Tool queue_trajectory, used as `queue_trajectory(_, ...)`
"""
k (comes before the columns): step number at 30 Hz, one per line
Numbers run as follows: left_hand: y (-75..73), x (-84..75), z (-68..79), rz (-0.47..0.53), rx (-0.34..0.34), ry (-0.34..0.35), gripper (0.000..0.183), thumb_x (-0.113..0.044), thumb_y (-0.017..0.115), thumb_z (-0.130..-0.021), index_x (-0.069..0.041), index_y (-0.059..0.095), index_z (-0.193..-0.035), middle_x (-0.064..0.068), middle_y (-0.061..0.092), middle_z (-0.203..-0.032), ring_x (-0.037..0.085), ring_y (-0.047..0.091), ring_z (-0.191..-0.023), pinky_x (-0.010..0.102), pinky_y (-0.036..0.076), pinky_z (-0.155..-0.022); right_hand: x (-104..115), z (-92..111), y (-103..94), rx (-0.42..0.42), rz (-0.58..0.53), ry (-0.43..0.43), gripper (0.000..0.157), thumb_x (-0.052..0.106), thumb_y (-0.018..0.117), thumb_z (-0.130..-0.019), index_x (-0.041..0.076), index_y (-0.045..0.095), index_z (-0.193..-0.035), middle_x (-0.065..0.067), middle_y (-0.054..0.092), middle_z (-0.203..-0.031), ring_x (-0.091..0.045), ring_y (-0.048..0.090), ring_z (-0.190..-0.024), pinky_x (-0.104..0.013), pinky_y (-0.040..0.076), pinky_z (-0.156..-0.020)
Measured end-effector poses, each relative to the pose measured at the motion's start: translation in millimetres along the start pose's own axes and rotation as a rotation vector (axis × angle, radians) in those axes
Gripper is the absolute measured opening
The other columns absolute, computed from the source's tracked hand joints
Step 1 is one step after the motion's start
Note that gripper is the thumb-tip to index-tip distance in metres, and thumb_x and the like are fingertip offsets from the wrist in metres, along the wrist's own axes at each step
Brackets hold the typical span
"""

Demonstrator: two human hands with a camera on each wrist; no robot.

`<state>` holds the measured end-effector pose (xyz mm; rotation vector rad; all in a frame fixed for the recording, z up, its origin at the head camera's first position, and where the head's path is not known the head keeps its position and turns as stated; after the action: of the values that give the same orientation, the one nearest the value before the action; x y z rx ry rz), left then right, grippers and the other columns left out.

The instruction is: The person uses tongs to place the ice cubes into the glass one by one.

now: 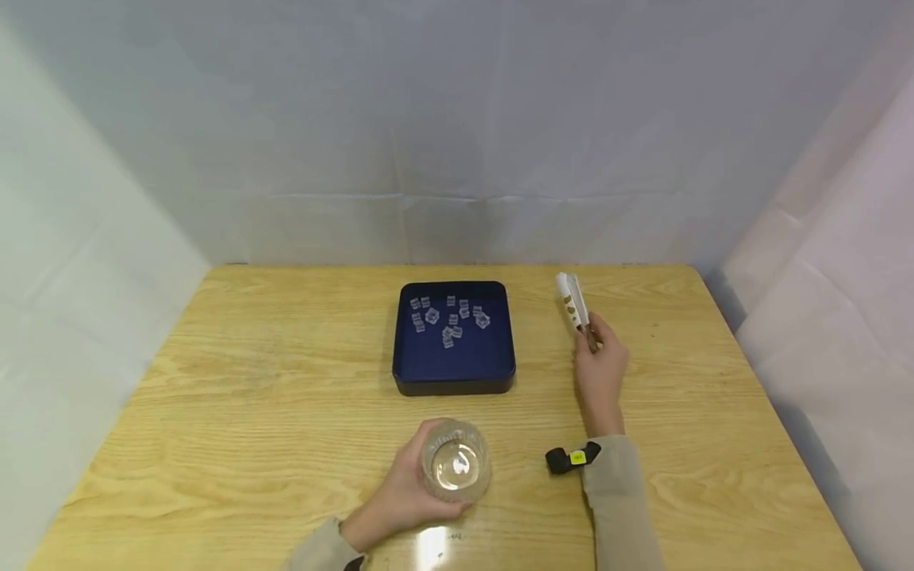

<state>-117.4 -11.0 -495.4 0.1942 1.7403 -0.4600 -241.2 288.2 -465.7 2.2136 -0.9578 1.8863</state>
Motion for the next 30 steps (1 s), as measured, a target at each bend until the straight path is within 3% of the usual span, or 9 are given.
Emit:
queue_trajectory(5, 1.3, 0.6, -1.0, -0.016, 0.007, 0.032, 0.093, -0.009, 0.094, -0.057, -0.027, 0.046, -0.135, -0.004, 0.059, -0.128, 0.019, 0.057, -0.118, 0.042, 0.046, -0.104, 34.5, -3.7, 0.6, 0.091, -0.008, -0.14, 0.038, -0.007, 0.064, -0.091, -0.011, 0.059, -0.128, -0.032, 0.065, -0.112, 0.007, 0.06, -0.071, -0.007, 0.051, -0.066)
queue_trajectory(10, 2.0, -0.4, -1.5, -0.031, 0.006, 0.044, 0.094, -0.01, 0.093, -0.057, -0.026, 0.045, -0.136, -0.004, 0.059, -0.128, 0.019, 0.058, -0.118, 0.041, 0.047, -0.103, 62.9, -1.7, 5.6, 0.194, -0.008, -0.21, 0.035, -0.006, 0.066, -0.09, -0.009, 0.062, -0.125, -0.03, 0.066, -0.11, 0.004, 0.062, -0.074, -0.01, 0.053, -0.068)
queue_trajectory(16, 2.8, 1.3, -1.5, -0.015, 0.013, 0.039, 0.093, -0.008, 0.093, -0.057, -0.027, 0.046, -0.135, -0.006, 0.059, -0.129, 0.02, 0.057, -0.119, 0.043, 0.046, -0.104, 92.7, 7.3, 14.4, 0.275, 0.052, -0.308, 0.031, -0.006, 0.069, -0.088, -0.008, 0.067, -0.119, -0.027, 0.071, -0.097, -0.008, 0.067, -0.068, -0.012, 0.054, -0.06)
queue_trajectory(21, 2.2, 1.0, -1.1, -0.021, 0.007, 0.045, 0.093, -0.009, 0.094, -0.057, -0.027, 0.046, -0.135, -0.006, 0.059, -0.128, 0.02, 0.057, -0.118, 0.043, 0.046, -0.103, 104.0, 14.6, 24.6, 0.33, 0.046, -0.335, 0.029, -0.004, 0.07, -0.088, -0.007, 0.068, -0.117, -0.023, 0.072, -0.089, -0.022, 0.067, -0.064, -0.017, 0.053, -0.052)
queue_trajectory(30, 1.8, -1.8, -0.9, -0.01, 0.002, 0.071, 0.095, -0.008, 0.094, -0.056, -0.025, 0.046, -0.136, -0.007, 0.059, -0.129, 0.021, 0.058, -0.117, 0.043, 0.047, -0.103, 109.3, 22.5, 58.9, 0.444, 0.086, -0.347, 0.03, -0.004, 0.071, -0.086, -0.007, 0.069, -0.115, -0.018, 0.071, -0.083, -0.017, 0.06, -0.061, -0.019, 0.048, -0.048)
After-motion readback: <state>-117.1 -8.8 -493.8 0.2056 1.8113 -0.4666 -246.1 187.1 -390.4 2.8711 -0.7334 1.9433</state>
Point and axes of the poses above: each hand's wrist, its own z-axis away from the middle knuckle, its own y-axis out of the palm, x = y × z, the point moved 8 cm from there along -z, towards the middle knuckle
